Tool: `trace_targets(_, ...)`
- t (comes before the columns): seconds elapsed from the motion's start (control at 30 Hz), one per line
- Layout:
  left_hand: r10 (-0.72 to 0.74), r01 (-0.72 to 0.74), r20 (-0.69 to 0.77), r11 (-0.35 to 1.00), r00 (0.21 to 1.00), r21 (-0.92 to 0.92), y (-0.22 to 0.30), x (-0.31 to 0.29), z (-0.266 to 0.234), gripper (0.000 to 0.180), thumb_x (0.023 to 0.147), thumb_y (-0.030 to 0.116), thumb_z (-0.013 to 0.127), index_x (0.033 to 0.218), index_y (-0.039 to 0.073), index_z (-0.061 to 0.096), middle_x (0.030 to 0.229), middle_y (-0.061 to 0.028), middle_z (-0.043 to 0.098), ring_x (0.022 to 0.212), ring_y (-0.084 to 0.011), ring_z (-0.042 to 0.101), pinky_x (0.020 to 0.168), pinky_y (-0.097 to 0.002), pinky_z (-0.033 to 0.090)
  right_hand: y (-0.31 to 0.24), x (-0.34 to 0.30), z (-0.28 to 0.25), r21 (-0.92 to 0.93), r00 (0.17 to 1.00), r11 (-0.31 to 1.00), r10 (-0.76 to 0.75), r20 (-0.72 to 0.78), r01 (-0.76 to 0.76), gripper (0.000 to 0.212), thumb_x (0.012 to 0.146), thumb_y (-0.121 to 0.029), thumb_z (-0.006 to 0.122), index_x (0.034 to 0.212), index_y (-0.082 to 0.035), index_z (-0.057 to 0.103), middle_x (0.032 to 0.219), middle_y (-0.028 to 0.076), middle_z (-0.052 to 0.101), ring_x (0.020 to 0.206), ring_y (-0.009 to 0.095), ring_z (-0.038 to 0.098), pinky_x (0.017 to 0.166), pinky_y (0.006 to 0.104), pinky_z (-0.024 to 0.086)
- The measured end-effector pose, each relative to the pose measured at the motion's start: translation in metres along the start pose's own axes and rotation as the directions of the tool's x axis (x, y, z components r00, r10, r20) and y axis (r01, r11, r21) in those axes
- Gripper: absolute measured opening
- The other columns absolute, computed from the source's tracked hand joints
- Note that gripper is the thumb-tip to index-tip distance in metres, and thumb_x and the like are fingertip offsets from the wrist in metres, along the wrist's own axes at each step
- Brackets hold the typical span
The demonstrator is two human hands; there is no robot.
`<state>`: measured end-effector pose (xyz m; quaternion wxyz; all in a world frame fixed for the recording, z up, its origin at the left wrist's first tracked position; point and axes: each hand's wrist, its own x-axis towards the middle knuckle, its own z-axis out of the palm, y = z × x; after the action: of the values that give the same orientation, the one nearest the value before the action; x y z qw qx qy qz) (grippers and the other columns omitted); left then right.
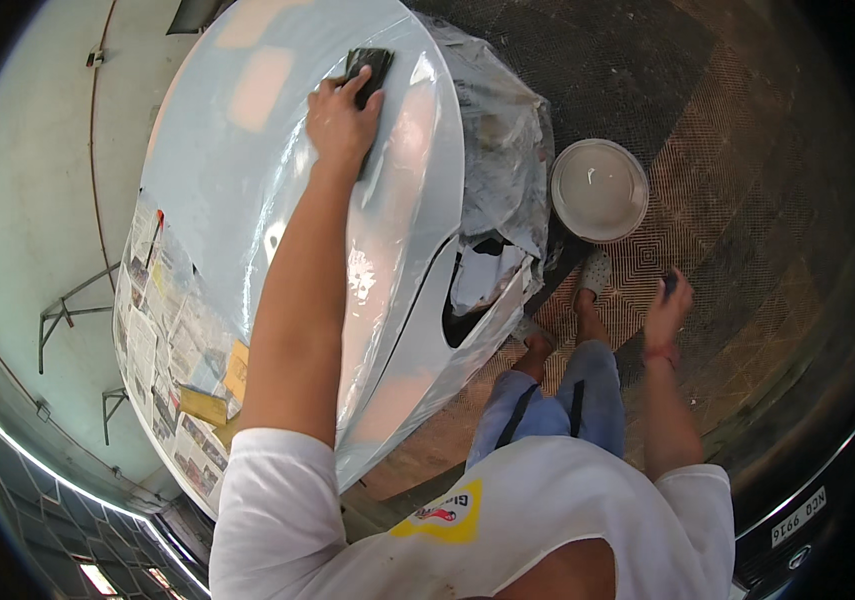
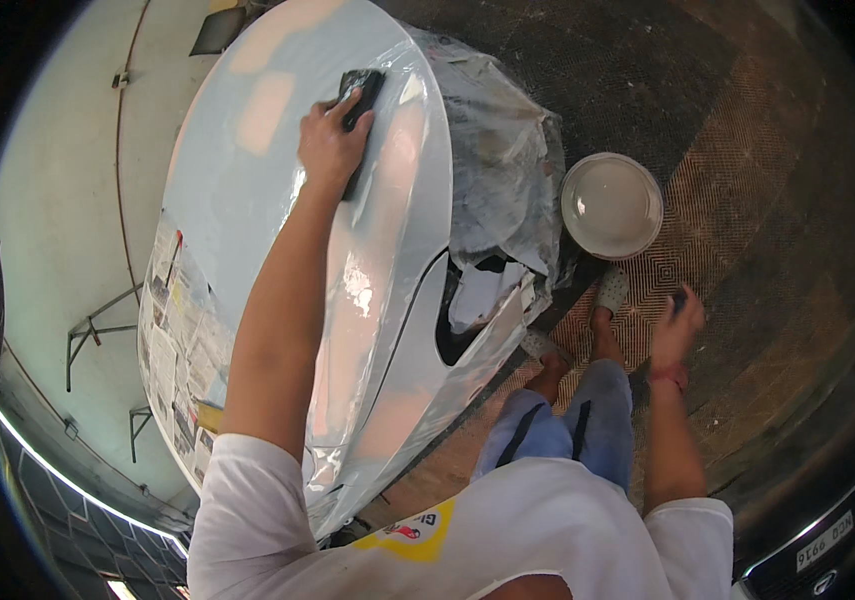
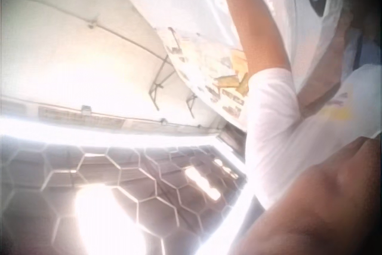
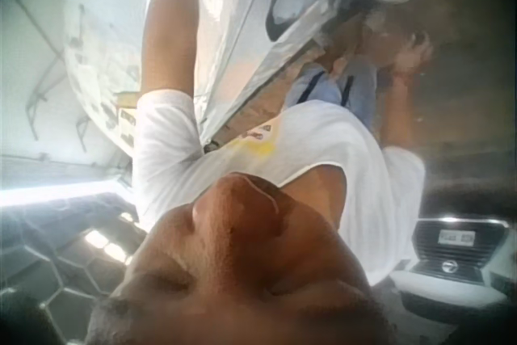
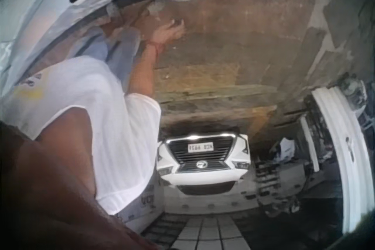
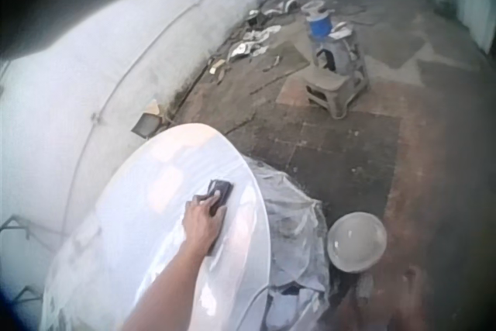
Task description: The person sands a white car hood using a sanding block and sandpaper, repeatedly dipping the block into a bucket of water. The person wipes the hood with a cloth and continues sanding different sections of the hood surface.
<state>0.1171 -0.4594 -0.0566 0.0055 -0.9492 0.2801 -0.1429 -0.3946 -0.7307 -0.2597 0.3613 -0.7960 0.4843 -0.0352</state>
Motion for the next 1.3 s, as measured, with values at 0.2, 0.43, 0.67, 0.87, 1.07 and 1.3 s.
trace_targets(0.2, 0.11, -0.1, 0.12, 0.991, 0.987, -0.092, 0.063, -0.059, -0.023, 0.045, 0.092, 0.033, 0.084, 0.137, 0.027, 0.079, 0.125, -0.0127, 0.071, 0.11, -0.037, 0.067, 0.091, -0.0483, 0.059, 0.223, -0.092, -0.062, -0.331, 0.938, 0.9, 0.332, 0.098, -0.284, 0.05, 0.111, -0.014, 0.062, 0.158, -0.003, 0.048, 0.152, 0.026, 0.057, 0.141, 0.046, 0.055, 0.12, 0.0528, 0.044)
trace_targets(0.43, 0.187, -0.197, 0.229, 0.98, 0.955, 0.017, 0.075, -0.107, -0.065, 0.054, 0.089, 0.029, 0.088, 0.141, 0.031, 0.075, 0.133, -0.0113, 0.071, 0.104, -0.0332, 0.069, 0.087, -0.0466, 0.059, 0.196, -0.133, -0.114, -0.45, 0.806, 0.739, 0.588, 0.066, -0.502, 0.047, 0.108, -0.011, 0.066, 0.153, 0.0, 0.056, 0.148, 0.025, 0.061, 0.138, 0.045, 0.058, 0.116, 0.0535, 0.048)
trace_targets(0.67, 0.045, -0.048, 0.236, 0.999, 0.971, 0.005, 0.096, -0.006, -0.011, 0.045, 0.097, 0.037, 0.08, 0.141, 0.029, 0.077, 0.126, -0.0101, 0.07, 0.114, -0.0351, 0.066, 0.095, -0.0484, 0.059, 0.187, -0.075, -0.085, -0.275, 0.944, 0.917, 0.32, 0.079, -0.288, 0.047, 0.108, -0.014, 0.067, 0.151, 0.0, 0.056, 0.147, 0.026, 0.062, 0.138, 0.045, 0.058, 0.116, 0.0547, 0.047)
trace_targets(0.87, 0.063, -0.064, 0.27, 0.998, 0.961, -0.003, 0.04, -0.26, -0.152, 0.062, 0.09, 0.028, 0.088, 0.15, 0.032, 0.071, 0.143, -0.0138, 0.069, 0.116, -0.0378, 0.068, 0.096, -0.0464, 0.057, 0.184, -0.049, -0.102, -0.261, 0.926, 0.916, 0.35, 0.142, -0.306, 0.045, 0.107, -0.014, 0.067, 0.149, 0.0, 0.056, 0.148, 0.027, 0.06, 0.14, 0.046, 0.056, 0.117, 0.0547, 0.046)
trace_targets(1.07, -0.032, 0.014, 0.321, 0.998, 0.947, 0.057, -0.007, -0.377, -0.223, 0.065, 0.082, 0.013, 0.09, 0.143, 0.031, 0.075, 0.148, -0.0123, 0.067, 0.113, -0.0372, 0.067, 0.096, -0.0471, 0.057, 0.185, -0.041, -0.103, -0.16, 0.932, 0.92, 0.361, 0.001, -0.357, 0.043, 0.107, -0.014, 0.069, 0.146, 0.0, 0.058, 0.146, 0.027, 0.061, 0.135, 0.046, 0.059, 0.113, 0.0558, 0.047)
trace_targets(1.3, -0.176, 0.187, 0.187, 0.981, 0.967, -0.044, 0.028, -0.181, -0.11, 0.048, 0.096, 0.023, 0.081, 0.142, 0.034, 0.075, 0.15, -0.0031, 0.068, 0.115, -0.0323, 0.068, 0.102, -0.0454, 0.057, 0.166, 0.01, -0.101, -0.108, 0.986, 0.987, 0.133, 0.101, -0.122, 0.044, 0.107, -0.014, 0.069, 0.147, 0.0, 0.057, 0.148, 0.025, 0.059, 0.132, 0.043, 0.062, 0.113, 0.0528, 0.049)
